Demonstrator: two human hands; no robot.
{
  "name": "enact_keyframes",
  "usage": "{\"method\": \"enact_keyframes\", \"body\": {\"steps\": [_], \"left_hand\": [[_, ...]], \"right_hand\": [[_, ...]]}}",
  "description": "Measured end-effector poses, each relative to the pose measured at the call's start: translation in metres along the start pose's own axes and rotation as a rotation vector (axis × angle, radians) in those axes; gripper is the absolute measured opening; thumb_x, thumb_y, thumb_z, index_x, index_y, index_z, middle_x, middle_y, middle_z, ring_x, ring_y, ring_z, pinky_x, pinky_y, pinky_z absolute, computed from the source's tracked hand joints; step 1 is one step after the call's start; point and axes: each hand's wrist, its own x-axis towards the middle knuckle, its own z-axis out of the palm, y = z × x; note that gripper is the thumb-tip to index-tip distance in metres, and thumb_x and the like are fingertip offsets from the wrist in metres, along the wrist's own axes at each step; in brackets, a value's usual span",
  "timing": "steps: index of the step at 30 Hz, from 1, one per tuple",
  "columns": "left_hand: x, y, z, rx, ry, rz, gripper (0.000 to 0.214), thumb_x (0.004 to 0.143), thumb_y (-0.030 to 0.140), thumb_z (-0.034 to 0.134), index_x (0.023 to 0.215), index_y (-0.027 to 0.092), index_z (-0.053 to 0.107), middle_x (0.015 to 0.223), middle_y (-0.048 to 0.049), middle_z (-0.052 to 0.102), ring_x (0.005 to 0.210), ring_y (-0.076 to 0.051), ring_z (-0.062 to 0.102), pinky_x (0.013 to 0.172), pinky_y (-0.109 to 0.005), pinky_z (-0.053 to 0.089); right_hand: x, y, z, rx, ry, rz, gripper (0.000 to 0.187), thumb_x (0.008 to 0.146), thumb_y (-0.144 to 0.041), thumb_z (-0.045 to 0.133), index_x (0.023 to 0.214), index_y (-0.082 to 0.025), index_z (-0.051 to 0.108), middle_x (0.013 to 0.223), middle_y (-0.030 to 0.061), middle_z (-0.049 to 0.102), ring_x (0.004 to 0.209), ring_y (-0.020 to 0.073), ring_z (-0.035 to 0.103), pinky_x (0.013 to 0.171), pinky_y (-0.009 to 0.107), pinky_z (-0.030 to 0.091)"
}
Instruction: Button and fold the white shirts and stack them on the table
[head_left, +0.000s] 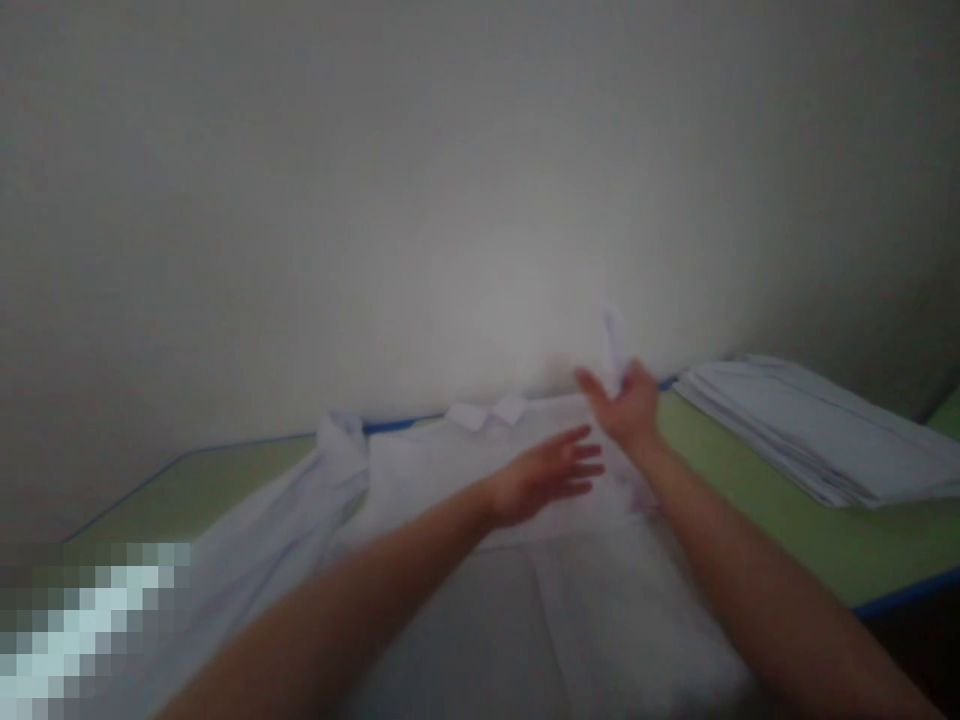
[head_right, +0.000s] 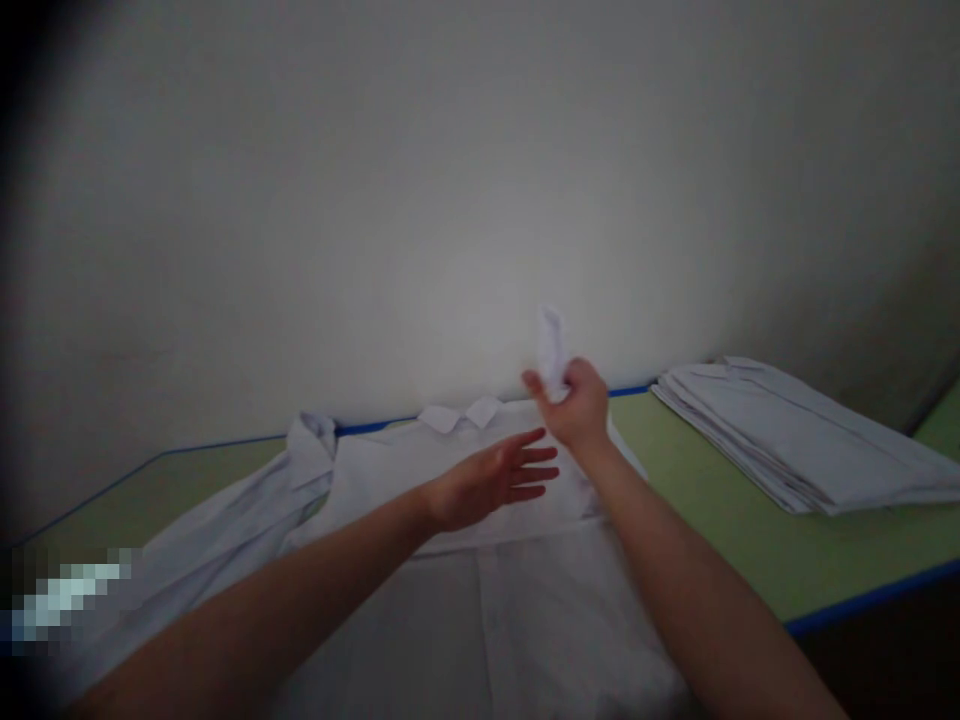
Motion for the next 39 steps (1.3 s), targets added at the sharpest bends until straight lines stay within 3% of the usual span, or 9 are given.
{"method": "enact_keyframes", "body": {"steps": [5,11,18,23,25,27,31,36,39], "left_hand": [[-0.034,0.008,-0.022,-0.100,0.375,0.119,0.039,0.070,0.031,0.071,0.105,0.018,0.060,0.112,-0.0094,0.061,0.101,-0.021,0.058,0.087,-0.036,0.046],[-0.054,-0.001,-0.053,-0.041,0.535,0.111,0.035,0.075,0.028,0.065,0.105,0.012,0.059,0.103,-0.0119,0.064,0.091,-0.021,0.060,0.080,-0.038,0.051],[-0.053,-0.005,-0.068,0.356,0.595,0.031,0.036,0.077,0.043,0.058,0.091,0.011,0.062,0.076,-0.0068,0.062,0.060,-0.012,0.056,0.052,-0.024,0.046],[-0.055,0.007,-0.057,0.283,0.440,0.191,0.068,0.073,0.029,0.064,0.134,0.020,0.036,0.090,-0.0074,0.062,0.070,-0.014,0.059,0.063,-0.028,0.048],[-0.056,0.012,-0.056,0.318,0.368,0.247,0.080,0.068,0.020,0.068,0.138,0.022,0.029,0.088,-0.0055,0.062,0.075,-0.015,0.059,0.070,-0.031,0.048],[-0.057,0.015,-0.058,0.482,0.347,0.273,0.067,0.067,0.019,0.067,0.130,0.019,0.043,0.086,-0.0049,0.062,0.078,-0.015,0.059,0.073,-0.031,0.047],[-0.059,0.023,-0.057,0.930,0.502,0.261,0.031,0.075,0.030,0.060,0.103,0.016,0.061,0.081,-0.0043,0.061,0.070,-0.012,0.056,0.063,-0.025,0.046],[-0.064,0.040,-0.046,1.319,0.586,0.394,0.023,0.074,0.036,0.061,0.065,0.015,0.058,0.079,-0.0037,0.054,0.069,-0.011,0.050,0.061,-0.023,0.042],[-0.066,0.045,-0.044,1.382,0.564,0.421,0.023,0.073,0.033,0.061,0.061,0.015,0.053,0.081,-0.0032,0.055,0.069,-0.010,0.048,0.060,-0.022,0.040]], "right_hand": [[-0.050,-0.040,0.053,-0.314,-0.442,-0.505,0.011,0.073,-0.026,0.055,0.067,-0.017,0.055,0.072,0.0055,0.053,0.068,0.0164,0.046,0.062,0.028,0.032],[-0.064,-0.038,0.061,-0.287,-0.674,-0.611,0.010,0.075,-0.024,0.053,0.078,-0.016,0.057,0.081,0.0051,0.056,0.073,0.0154,0.048,0.064,0.026,0.033],[-0.066,-0.034,0.055,0.143,-0.599,-0.286,0.027,0.078,-0.043,0.056,0.080,-0.016,0.056,0.073,0.0006,0.054,0.063,0.0095,0.046,0.058,0.021,0.034],[-0.067,-0.038,0.058,0.253,-0.564,-0.148,0.027,0.073,-0.041,0.063,0.084,-0.017,0.057,0.070,-0.0011,0.054,0.058,0.0078,0.044,0.053,0.019,0.033],[-0.066,-0.039,0.059,0.292,-0.550,-0.103,0.025,0.075,-0.040,0.061,0.080,-0.016,0.057,0.066,-0.0017,0.053,0.057,0.0077,0.043,0.052,0.019,0.033],[-0.065,-0.038,0.059,0.310,-0.535,-0.063,0.025,0.076,-0.040,0.059,0.075,-0.016,0.057,0.062,-0.0024,0.051,0.056,0.0077,0.042,0.052,0.019,0.032],[-0.062,-0.032,0.062,0.326,-0.519,0.013,0.025,0.078,-0.036,0.054,0.064,-0.015,0.054,0.057,-0.0032,0.047,0.054,0.0077,0.039,0.050,0.019,0.030],[-0.060,-0.027,0.065,0.397,-0.514,0.111,0.024,0.081,-0.036,0.050,0.073,-0.015,0.058,0.063,-0.0015,0.053,0.057,0.0089,0.044,0.052,0.019,0.035],[-0.059,-0.026,0.065,0.423,-0.489,0.121,0.022,0.080,-0.035,0.051,0.079,-0.015,0.061,0.068,-0.0008,0.057,0.060,0.0099,0.048,0.055,0.020,0.037]]}}
